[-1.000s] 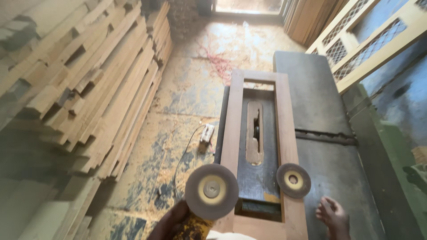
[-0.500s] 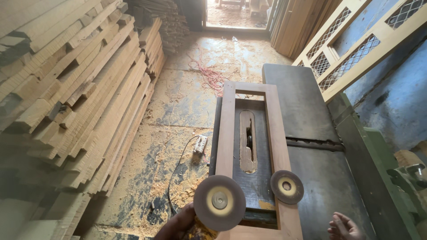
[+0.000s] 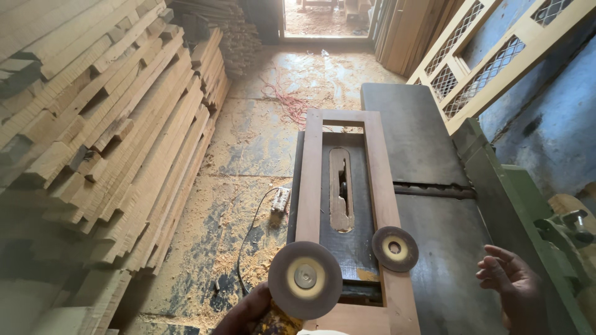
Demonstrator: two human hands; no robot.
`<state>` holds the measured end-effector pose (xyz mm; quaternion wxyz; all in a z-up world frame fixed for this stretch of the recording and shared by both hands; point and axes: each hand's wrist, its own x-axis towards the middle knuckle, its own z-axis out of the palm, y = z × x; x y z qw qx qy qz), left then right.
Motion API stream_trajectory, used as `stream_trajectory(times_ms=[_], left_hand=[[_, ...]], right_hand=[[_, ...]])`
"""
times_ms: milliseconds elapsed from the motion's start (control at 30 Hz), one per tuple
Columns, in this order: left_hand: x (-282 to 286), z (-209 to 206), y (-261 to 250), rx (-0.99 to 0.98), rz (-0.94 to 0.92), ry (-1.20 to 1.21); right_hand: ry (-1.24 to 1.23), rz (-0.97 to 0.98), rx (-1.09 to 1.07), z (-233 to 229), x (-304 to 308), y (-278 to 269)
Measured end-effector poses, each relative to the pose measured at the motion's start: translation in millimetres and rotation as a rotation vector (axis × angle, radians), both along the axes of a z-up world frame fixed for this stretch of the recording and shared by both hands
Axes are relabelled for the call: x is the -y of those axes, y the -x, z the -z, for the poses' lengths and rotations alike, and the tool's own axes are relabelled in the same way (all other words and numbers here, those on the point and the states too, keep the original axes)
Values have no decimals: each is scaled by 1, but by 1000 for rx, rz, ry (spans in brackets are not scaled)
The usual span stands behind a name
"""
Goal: The person sands a rectangular wooden frame using a handheld power sander, moving the tool across all four sides of the frame.
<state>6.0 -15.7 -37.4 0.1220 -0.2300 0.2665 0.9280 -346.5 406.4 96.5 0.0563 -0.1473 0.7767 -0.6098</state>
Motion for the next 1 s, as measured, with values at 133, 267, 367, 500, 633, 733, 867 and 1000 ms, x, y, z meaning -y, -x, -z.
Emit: stream_trajectory(times_ms=[133, 267, 367, 500, 633, 733, 867, 1000], left_hand=[[0, 19, 13, 60, 54, 117], [-2, 15, 12, 30, 54, 74], [-3, 0, 10, 4, 64, 118], [-9, -11, 9, 49, 78, 132], [-12, -4, 11, -1, 131, 106], [-16, -4, 11, 1, 158, 227], [-24, -10, 11, 8, 134, 240], [-27, -23, 20, 12, 150, 253]], right_hand=[[-27, -56, -59, -28, 9, -10], [-108, -48, -137, -71, 11, -33], [-173, -38, -166, -99, 23, -50], [-248, -89, -238, -138, 49, -72], [-296, -220, -363, -185, 74, -89], [-364, -247, -399, -214, 93, -105], [-627, -343, -524, -216, 148, -122], [-1121, -834, -465, -191, 218, -168]])
